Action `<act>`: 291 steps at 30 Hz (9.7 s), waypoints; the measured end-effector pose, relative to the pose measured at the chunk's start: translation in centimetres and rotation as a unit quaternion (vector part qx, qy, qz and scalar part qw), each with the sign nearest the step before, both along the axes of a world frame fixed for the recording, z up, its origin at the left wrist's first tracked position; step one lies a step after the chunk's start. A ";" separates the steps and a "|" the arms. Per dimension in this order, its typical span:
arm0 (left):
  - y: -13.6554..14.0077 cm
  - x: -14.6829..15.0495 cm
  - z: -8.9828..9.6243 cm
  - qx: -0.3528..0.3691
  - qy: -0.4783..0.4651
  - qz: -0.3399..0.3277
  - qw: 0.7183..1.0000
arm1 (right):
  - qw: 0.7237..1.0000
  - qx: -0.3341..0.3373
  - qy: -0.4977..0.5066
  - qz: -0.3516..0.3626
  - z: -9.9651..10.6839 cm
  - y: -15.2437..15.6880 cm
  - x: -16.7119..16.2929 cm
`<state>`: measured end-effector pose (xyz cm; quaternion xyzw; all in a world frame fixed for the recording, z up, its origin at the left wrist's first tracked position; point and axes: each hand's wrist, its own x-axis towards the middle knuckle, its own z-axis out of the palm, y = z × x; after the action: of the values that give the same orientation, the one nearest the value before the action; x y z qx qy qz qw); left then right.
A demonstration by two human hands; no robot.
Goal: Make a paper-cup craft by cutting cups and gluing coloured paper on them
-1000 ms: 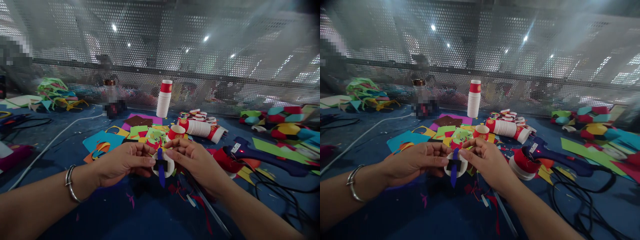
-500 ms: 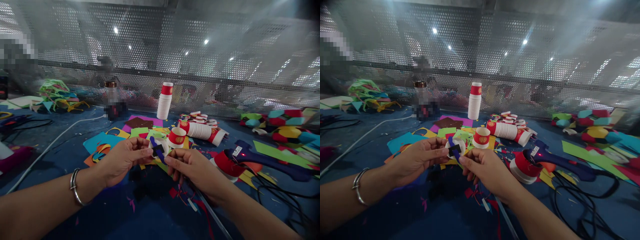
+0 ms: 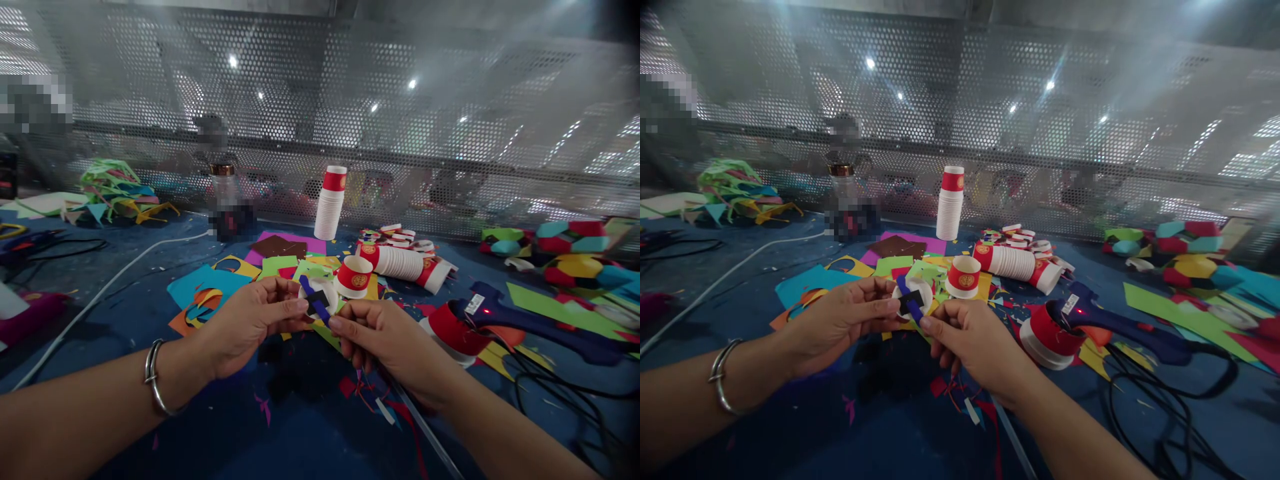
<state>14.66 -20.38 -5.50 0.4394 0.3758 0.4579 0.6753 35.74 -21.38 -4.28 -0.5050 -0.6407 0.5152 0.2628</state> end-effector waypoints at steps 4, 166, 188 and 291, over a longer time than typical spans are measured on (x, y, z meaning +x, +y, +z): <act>0.0 -0.1 0.1 -0.007 -0.003 -0.007 1.000 | 1.000 0.010 0.009 0.003 0.1 -0.1 0.0; 2.4 1.1 1.9 0.154 0.210 -0.123 0.958 | 0.918 0.365 -0.152 -0.037 0.6 0.6 1.5; 1.2 3.1 0.5 -0.116 -0.056 -0.163 0.978 | 0.909 0.405 -0.089 -0.040 0.3 -0.2 0.6; 13.4 -9.0 4.8 0.308 0.715 0.077 0.623 | 0.899 0.386 -0.197 -0.064 0.4 1.4 2.6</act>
<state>5.64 -6.97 -0.72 0.7800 0.6100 0.1388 -0.0189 38.34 -20.01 -3.91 -0.4947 -0.7943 0.0996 0.3383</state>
